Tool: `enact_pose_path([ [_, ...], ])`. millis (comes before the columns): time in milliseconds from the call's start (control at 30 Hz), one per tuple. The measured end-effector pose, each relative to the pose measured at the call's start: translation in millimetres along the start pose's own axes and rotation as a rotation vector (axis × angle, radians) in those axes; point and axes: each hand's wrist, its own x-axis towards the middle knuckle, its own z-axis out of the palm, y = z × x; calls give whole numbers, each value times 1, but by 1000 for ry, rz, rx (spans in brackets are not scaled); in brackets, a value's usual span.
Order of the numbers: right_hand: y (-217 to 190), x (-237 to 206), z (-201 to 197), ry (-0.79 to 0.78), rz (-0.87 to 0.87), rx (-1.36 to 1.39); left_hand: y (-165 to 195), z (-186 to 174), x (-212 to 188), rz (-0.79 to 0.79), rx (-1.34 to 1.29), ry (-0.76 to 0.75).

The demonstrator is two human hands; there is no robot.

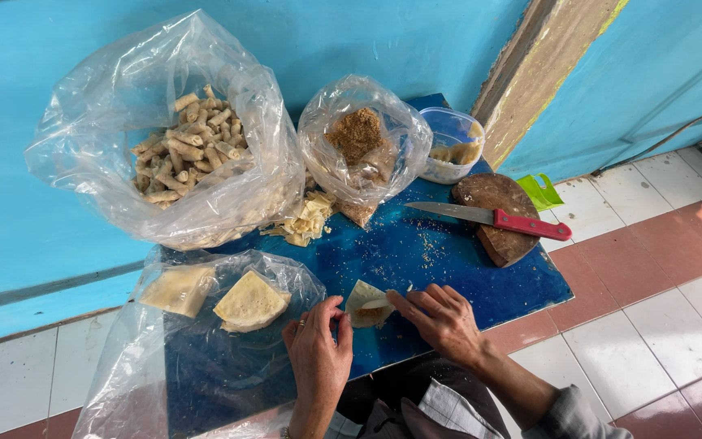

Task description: The person sits at a low blue table and folds filled pastries. They take a square dough wrapper, spoon brown filling from a plastic bag onto it, fold the wrapper over the filling, and press the edges closed, setting the finished pastry aside while more wrappers and filling wait in bags.

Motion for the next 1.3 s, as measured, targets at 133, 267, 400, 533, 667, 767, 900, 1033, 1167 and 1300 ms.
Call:
enact_pose_path([
  [133, -1, 6, -9, -5, 6, -19, 0, 0, 0, 1, -13, -2],
  [267, 2, 17, -14, -12, -53, 37, 0, -2, 1, 19, -19, -2],
  [400, 42, 59, -11, -5, 165, 17, 3, -4, 2, 30, -43, 7],
  [533, 106, 157, 25, -44, 296, -124, 5, -5, 2, 72, -92, 24],
  [667, 113, 219, 54, 136, 69, -431, 7, -6, 2, 131, -100, 70],
  [767, 77, 182, 29, 119, 179, -197, 8, -6, 4, 161, -83, 44],
  [900, 13, 73, -20, -292, 452, 204, 8, -4, 4, 238, -1, 45],
  [1033, -13, 32, -16, -252, 604, 265, 7, -2, 2, 292, 34, 56],
  [1167, -15, 35, -7, -228, 658, 432, 5, 0, 2, 333, 39, 38],
  [1300, -18, 40, -9, -288, 712, 548, 2, -1, 0, 313, 63, -27],
])
